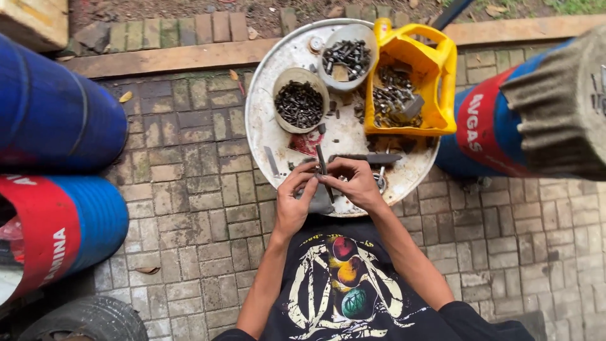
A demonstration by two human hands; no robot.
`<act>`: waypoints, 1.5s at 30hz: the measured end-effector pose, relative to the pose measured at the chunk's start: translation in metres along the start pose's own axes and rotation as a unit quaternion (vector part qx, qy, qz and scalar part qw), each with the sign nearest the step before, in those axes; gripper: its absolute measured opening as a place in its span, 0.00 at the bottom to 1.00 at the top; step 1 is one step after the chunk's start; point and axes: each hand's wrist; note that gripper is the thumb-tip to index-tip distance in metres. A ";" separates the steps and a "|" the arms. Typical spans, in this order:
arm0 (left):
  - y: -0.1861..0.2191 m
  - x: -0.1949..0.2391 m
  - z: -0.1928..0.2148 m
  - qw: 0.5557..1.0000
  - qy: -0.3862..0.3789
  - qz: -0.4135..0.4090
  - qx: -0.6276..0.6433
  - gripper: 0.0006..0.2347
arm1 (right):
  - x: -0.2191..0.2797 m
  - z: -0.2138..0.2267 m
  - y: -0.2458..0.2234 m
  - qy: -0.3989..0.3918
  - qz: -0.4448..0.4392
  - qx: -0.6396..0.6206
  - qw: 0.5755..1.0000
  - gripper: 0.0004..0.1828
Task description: The person cleans small metal parts using a wire brush and a rag. They pick up each part, scrub it with the brush, wipe it with the rag, and place it into a yellow container. The process is repeated for multiple parts throughout the clip.
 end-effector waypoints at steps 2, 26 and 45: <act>-0.001 -0.002 -0.009 1.000 -0.010 0.000 0.016 0.09 | 0.007 0.005 -0.005 0.010 0.000 0.001 1.000 0.06; 0.032 0.014 -0.089 0.995 0.042 0.008 -0.093 0.07 | 0.056 0.070 -0.016 -0.015 -0.073 -0.009 0.997 0.13; 0.058 0.031 -0.124 0.994 0.094 0.020 0.046 0.11 | 0.066 0.123 -0.012 -0.163 -0.143 -0.516 0.829 0.15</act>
Point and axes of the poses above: each hand's wrist, its own x-axis away from the middle knuckle, its own z-axis out of the back of the hand, y = z × x, and after that the axes turned 13 degrees about -x, right-handed
